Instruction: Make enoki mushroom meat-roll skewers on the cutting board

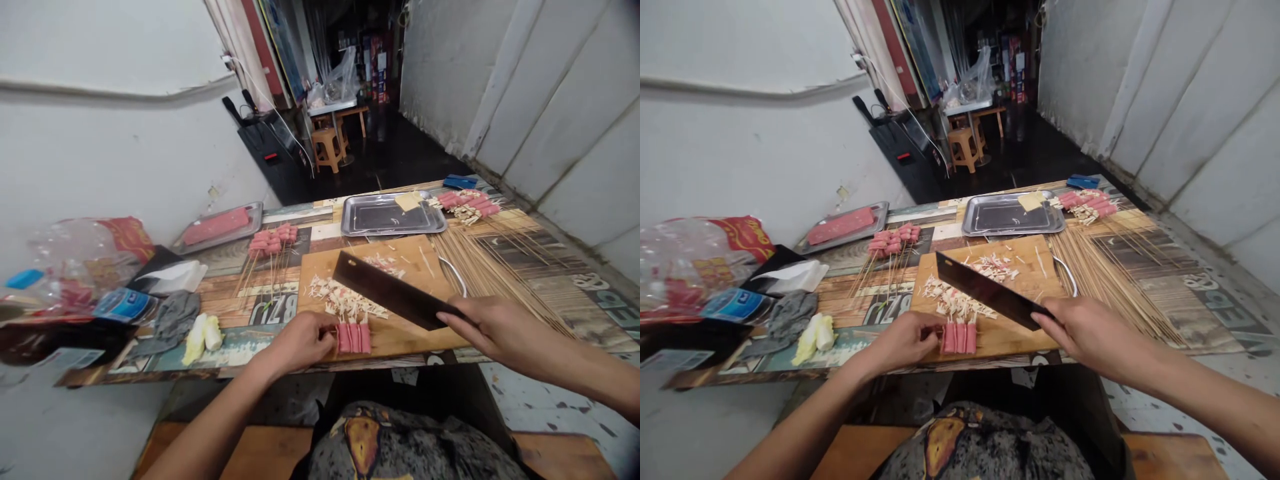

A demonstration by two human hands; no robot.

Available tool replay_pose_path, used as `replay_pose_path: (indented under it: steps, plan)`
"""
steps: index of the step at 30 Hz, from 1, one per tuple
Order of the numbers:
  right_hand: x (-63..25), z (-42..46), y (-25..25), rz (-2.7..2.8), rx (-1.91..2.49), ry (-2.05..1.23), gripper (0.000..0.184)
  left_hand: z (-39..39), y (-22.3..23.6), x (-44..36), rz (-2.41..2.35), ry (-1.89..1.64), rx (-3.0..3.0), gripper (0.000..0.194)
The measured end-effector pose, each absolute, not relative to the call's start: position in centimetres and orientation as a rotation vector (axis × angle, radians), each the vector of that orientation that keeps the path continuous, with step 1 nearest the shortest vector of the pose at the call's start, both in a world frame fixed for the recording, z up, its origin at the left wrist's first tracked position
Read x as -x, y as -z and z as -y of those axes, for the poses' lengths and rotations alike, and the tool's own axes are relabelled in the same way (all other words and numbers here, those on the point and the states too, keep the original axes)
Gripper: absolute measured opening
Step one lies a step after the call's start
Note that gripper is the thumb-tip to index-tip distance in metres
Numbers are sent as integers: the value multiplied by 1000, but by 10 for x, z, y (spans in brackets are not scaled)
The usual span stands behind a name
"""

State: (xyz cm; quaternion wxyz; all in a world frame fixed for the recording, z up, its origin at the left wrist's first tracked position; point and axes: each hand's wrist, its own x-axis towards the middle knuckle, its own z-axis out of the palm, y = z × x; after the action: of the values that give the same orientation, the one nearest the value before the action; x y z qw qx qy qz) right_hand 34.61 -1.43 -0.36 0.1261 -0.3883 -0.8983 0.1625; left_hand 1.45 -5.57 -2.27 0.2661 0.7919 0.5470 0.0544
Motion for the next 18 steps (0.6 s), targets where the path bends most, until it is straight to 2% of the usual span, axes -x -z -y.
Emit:
replay_pose_path:
  steps: [2, 4, 7, 10, 18]
  plan:
    - [-342, 18, 5, 2664, 1083, -475, 37, 59, 31, -15, -1609, -285, -2253, 19]
    - [-338, 20, 4, 2715, 1044, -465, 37, 69, 41, -16, -1692, -571, -2447, 18]
    - [-335, 19, -1, 2795, 997, -433, 35, 89, 57, -23, -1615, -955, -2683, 22]
    - [-334, 13, -7, 2860, 976, -441, 33, 103, 76, -31, -1497, -1050, -2780, 34]
    - [-329, -4, -18, 2955, 880, -485, 34, 106, 103, -34, -1400, -1215, -2771, 31]
